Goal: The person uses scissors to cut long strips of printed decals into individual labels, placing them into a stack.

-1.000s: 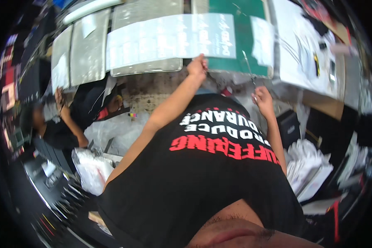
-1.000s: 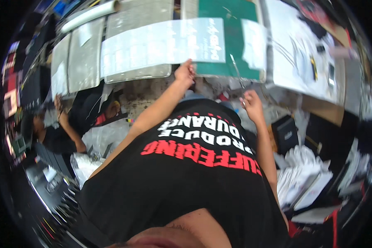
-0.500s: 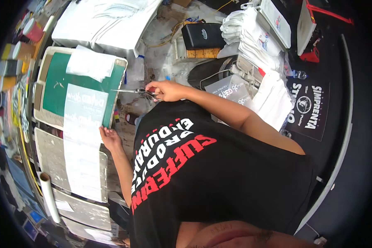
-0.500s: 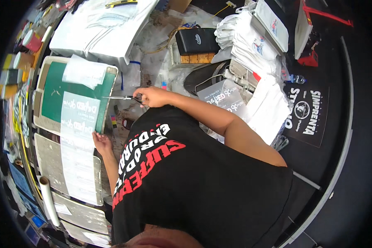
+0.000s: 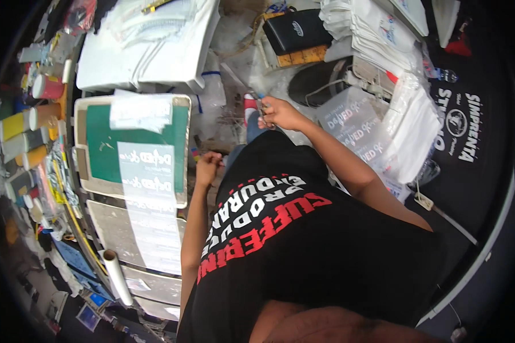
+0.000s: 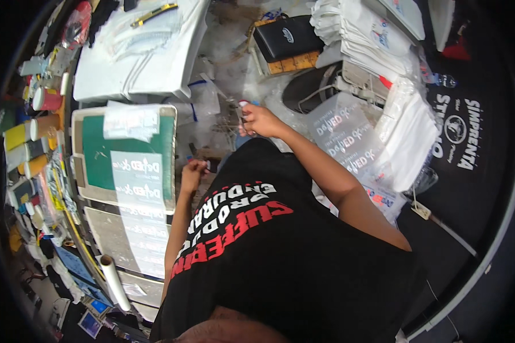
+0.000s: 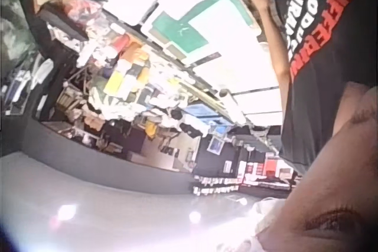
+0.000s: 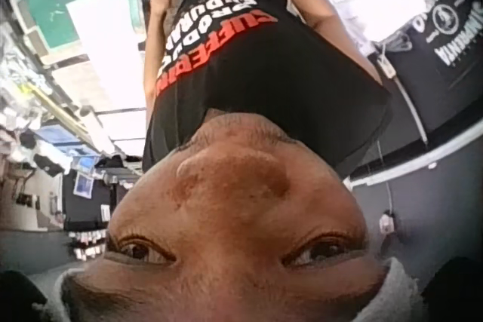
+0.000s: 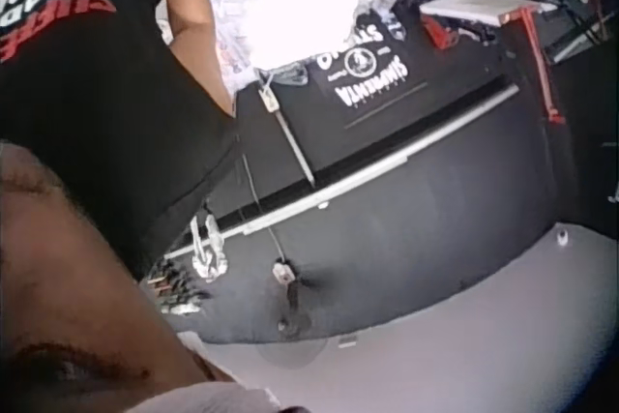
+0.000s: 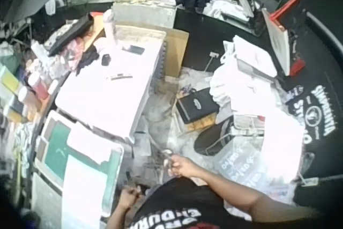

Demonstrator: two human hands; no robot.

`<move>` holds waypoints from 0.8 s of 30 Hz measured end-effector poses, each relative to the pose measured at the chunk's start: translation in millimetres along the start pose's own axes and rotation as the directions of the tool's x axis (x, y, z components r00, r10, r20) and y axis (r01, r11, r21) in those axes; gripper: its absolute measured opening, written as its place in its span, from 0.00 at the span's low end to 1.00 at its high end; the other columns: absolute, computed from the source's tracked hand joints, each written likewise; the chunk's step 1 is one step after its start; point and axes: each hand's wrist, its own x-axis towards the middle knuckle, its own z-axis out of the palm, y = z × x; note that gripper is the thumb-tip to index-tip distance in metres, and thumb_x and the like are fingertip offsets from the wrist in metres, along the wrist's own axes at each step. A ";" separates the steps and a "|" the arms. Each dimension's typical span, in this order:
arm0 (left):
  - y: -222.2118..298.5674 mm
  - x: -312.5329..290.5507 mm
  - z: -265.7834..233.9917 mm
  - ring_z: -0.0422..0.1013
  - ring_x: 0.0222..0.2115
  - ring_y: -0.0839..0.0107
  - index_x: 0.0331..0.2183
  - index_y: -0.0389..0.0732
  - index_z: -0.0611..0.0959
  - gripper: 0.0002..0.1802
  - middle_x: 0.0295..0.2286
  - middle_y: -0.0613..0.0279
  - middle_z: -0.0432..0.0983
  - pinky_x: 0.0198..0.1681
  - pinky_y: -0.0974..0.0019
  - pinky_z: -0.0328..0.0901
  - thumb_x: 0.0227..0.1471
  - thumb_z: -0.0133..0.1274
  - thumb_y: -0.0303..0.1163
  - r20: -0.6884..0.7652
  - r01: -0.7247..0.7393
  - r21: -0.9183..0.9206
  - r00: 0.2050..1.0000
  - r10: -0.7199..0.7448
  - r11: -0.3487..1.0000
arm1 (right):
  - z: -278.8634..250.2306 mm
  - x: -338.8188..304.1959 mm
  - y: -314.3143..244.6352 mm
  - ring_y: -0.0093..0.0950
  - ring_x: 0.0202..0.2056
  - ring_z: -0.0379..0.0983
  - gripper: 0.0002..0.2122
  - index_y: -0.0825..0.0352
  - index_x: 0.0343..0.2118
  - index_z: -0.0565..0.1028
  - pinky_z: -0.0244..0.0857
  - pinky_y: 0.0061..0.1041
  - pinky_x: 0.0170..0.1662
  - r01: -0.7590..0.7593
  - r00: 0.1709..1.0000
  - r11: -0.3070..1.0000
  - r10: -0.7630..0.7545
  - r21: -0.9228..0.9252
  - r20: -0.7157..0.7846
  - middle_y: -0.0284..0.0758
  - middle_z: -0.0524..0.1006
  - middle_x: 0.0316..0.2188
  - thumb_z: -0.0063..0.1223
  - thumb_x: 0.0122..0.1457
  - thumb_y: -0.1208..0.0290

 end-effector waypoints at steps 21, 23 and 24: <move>358.0 377.5 122.6 0.72 0.24 0.77 0.33 0.32 0.82 0.08 0.26 0.61 0.79 0.31 0.72 0.67 0.51 0.54 0.26 0.232 -0.094 0.361 0.973 0.009 0.928 | -296.9 59.4 -114.2 0.19 0.22 0.75 0.13 0.73 0.43 0.65 0.67 0.21 0.26 0.264 0.830 0.960 -0.176 0.096 -0.529 0.36 0.80 0.23 0.55 0.58 0.79; 387.5 431.2 145.6 0.72 0.24 0.76 0.33 0.32 0.82 0.09 0.26 0.61 0.79 0.30 0.71 0.67 0.51 0.55 0.27 0.311 -0.151 0.401 0.950 0.020 0.903 | -316.1 70.3 -107.4 0.20 0.23 0.75 0.11 0.72 0.42 0.66 0.67 0.21 0.26 0.290 0.814 0.945 -0.160 0.152 -0.559 0.36 0.80 0.24 0.53 0.57 0.81; 395.0 461.4 156.5 0.72 0.24 0.75 0.33 0.31 0.81 0.10 0.26 0.61 0.78 0.30 0.70 0.67 0.50 0.55 0.28 0.366 -0.185 0.439 0.931 0.013 0.879 | -326.7 70.8 -115.6 0.21 0.23 0.76 0.11 0.71 0.41 0.67 0.67 0.21 0.26 0.249 0.819 0.955 -0.120 0.159 -0.562 0.36 0.80 0.24 0.52 0.56 0.82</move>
